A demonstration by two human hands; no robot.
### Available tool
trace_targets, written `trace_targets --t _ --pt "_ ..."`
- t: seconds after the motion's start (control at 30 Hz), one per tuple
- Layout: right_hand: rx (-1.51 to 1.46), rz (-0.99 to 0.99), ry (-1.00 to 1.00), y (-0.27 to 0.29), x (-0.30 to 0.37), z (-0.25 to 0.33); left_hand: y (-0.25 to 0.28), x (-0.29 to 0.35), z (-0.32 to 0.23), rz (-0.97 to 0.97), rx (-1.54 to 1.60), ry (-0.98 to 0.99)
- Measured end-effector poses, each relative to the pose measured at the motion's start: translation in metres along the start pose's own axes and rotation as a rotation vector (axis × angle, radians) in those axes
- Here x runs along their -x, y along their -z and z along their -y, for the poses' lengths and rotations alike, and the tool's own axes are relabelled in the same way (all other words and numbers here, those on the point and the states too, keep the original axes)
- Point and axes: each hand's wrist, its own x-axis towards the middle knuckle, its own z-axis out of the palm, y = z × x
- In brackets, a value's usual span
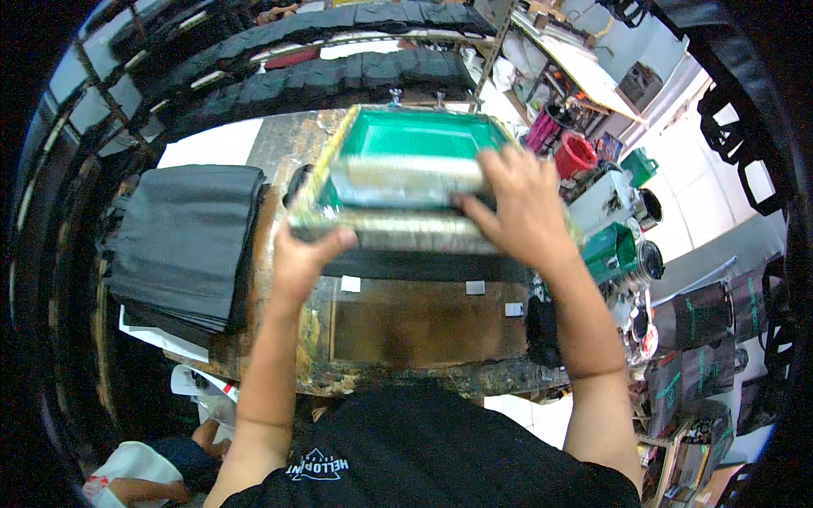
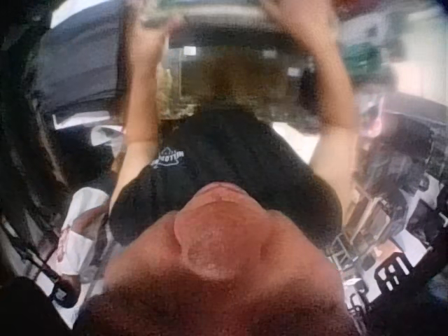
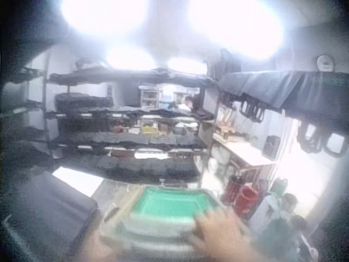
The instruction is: The person performs a screen printing task on black bags, using a squeegee to apply green ink through a screen, then lifts the screen and sets the printed bag aside.
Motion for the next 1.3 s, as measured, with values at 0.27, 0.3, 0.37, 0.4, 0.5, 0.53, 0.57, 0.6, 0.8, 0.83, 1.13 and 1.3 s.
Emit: trace_targets --t 0.27,0.3,0.37,0.4,0.5,0.53,0.57,0.6,0.8,0.83,1.13,1.3 --pt "-0.129 0.256 -0.059 -0.078 0.046 -0.002 0.018 0.064 0.137 -0.077 -0.667 -0.26" --pt "-0.146 0.259 -0.071 -0.077 0.044 -0.005 0.019 0.065 0.145 -0.093 -0.711 -0.278" --pt "-0.184 0.267 -0.072 -0.07 0.042 -0.008 0.023 0.067 0.159 -0.091 -0.745 -0.338" --pt "-0.174 0.31 -0.071 -0.066 0.042 -0.006 0.023 0.067 0.158 -0.089 -0.759 -0.342" --pt "-0.167 0.426 -0.053 -0.065 0.049 0.004 0.024 0.068 0.153 -0.093 -0.804 -0.355" --pt "-0.199 0.449 -0.06 -0.071 0.057 0.01 0.024 0.068 0.154 -0.093 -0.82 -0.358" --pt "-0.169 0.429 -0.048 -0.073 0.064 0.019 0.024 0.068 0.155 -0.094 -0.837 -0.361" --pt "-0.141 0.41 -0.038 -0.076 0.07 0.026 0.024 0.068 0.156 -0.079 -0.835 -0.352" --pt "-0.074 0.337 -0.079 -0.106 0.06 0.026 0.03 0.067 0.162 -0.044 -0.834 -0.389" --pt "-0.08 0.315 -0.08 -0.115 0.051 0.02 0.03 0.065 0.161 -0.028 -0.834 -0.404" --pt "0.014 0.169 -0.088 -0.197 -0.039 -0.026 0.028 0.06 0.153 -0.007 -0.855 -0.39" --pt "0.075 0.105 -0.106 -0.229 -0.078 -0.048 0.029 0.063 0.153 0.002 -0.837 -0.358"
